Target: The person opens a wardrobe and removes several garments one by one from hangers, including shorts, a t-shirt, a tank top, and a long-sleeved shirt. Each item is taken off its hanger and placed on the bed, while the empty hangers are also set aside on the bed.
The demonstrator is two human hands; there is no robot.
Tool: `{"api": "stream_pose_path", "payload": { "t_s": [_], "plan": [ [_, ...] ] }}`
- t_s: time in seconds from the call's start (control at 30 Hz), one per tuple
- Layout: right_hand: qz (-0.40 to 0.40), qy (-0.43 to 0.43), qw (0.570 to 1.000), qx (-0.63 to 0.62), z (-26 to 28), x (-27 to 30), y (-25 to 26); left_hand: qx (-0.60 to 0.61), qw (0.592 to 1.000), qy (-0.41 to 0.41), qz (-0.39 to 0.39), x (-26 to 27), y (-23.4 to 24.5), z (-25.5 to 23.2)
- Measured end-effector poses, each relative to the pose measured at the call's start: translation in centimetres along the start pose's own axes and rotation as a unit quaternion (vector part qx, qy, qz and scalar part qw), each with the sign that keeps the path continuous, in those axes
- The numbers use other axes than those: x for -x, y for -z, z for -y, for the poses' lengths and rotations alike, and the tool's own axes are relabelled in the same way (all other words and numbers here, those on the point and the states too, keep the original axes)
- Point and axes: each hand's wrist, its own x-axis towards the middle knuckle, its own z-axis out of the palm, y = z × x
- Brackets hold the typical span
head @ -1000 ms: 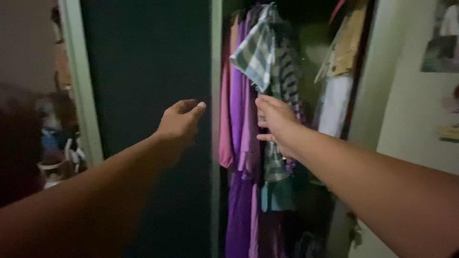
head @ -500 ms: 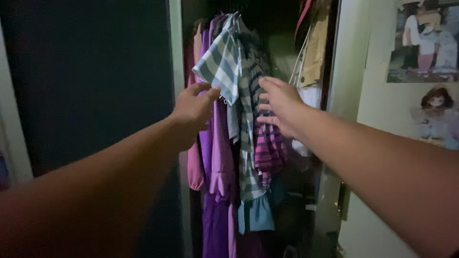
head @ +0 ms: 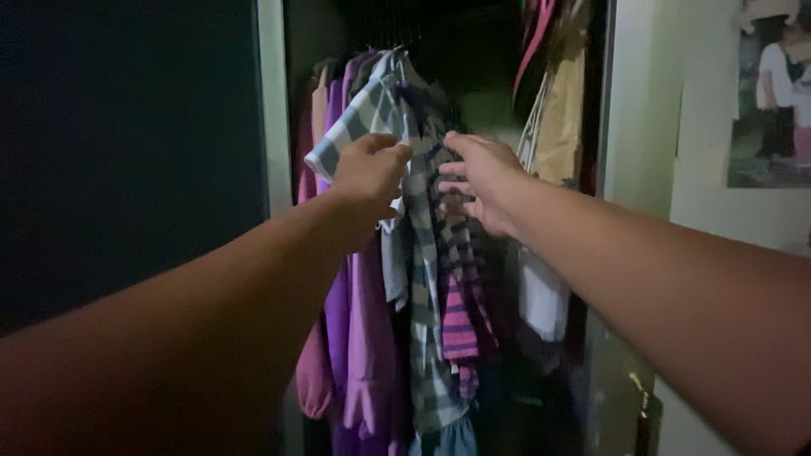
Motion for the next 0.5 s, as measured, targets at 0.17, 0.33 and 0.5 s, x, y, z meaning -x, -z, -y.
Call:
{"api": "stream_pose_path", "payload": {
  "t_s": [0.17, 0.33, 0.5],
  "plan": [
    [-0.004, 0.016, 1.000, 0.008, 0.5, -3.8, 0.4, 0.006, 0.999, -0.033, -0.014, -3.0, -1.5, -0.9],
    [0.008, 0.038, 0.999, 0.001, 1.6, -6.8, 0.6, 0.020, 0.997, -0.051, -0.046, -5.7, -2.2, -1.8],
    [0.001, 0.033, 0.999, -0.002, 2.6, -9.0, -0.1, 0.015, 0.995, -0.049, -0.089, -8.6, -2.9, -2.1]
  ]
}}
